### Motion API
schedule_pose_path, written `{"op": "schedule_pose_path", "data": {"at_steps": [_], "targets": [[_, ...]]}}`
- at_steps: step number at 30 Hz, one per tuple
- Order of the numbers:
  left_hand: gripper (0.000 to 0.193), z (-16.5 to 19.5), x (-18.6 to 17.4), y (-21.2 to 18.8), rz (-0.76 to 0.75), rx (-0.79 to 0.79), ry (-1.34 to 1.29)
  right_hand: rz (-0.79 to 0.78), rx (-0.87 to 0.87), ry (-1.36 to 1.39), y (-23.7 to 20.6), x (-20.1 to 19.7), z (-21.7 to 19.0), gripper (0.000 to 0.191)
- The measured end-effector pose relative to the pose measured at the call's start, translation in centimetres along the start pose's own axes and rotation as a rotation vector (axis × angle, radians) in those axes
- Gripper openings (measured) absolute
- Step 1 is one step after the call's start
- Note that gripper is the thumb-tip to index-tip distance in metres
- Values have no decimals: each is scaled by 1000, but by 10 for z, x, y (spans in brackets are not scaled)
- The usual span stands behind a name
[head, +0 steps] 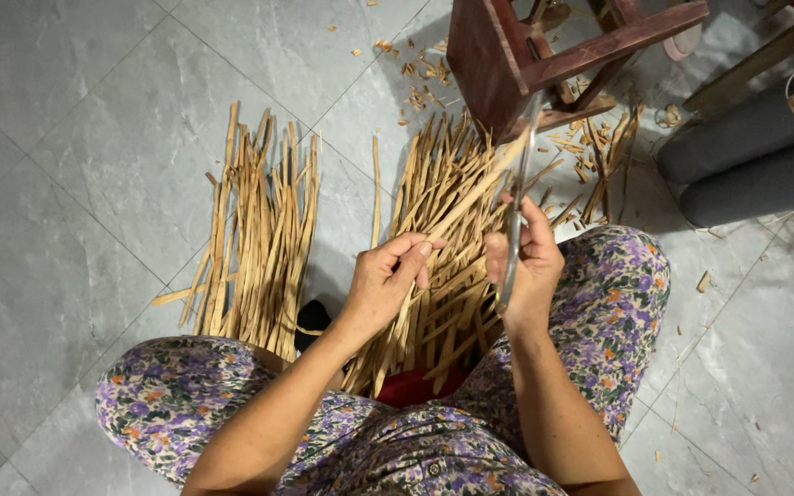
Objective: The person sits on the floor and uses shears to trim and split thin wooden sticks. They handle the sticks one at a time, cutting them to length and separating them into smaller pieces, then placing the processed sticks into a pile.
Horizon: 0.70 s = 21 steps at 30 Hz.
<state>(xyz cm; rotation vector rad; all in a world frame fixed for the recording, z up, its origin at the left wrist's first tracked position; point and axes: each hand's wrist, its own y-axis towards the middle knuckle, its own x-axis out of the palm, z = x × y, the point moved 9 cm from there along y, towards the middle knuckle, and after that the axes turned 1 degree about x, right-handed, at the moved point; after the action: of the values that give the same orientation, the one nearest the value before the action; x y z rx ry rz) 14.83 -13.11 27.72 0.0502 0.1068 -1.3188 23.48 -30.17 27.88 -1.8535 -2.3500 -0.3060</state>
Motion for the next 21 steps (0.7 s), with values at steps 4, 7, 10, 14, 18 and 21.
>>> {"op": "schedule_pose_path", "data": {"at_steps": [4,7,10,14,18,21], "targets": [[26,1,0,3,12,9,-2,58,-25,21,1,-5,-1,49],[26,4,-4,13,40,12,3,54,-70,46,3,-2,-1,47],[27,1,-11,29,82,-36,-53,54,-49,73,1,2,4,46],[29,-22,-7,64,126,-50,-231,37,-64,77,3,4,5,43],[45,-111,6,98,95,-257,58,58,-51,130,6,-2,8,42],[71,-198,15,89,-14,-382,499,54,-57,147,6,-5,8,39]]}}
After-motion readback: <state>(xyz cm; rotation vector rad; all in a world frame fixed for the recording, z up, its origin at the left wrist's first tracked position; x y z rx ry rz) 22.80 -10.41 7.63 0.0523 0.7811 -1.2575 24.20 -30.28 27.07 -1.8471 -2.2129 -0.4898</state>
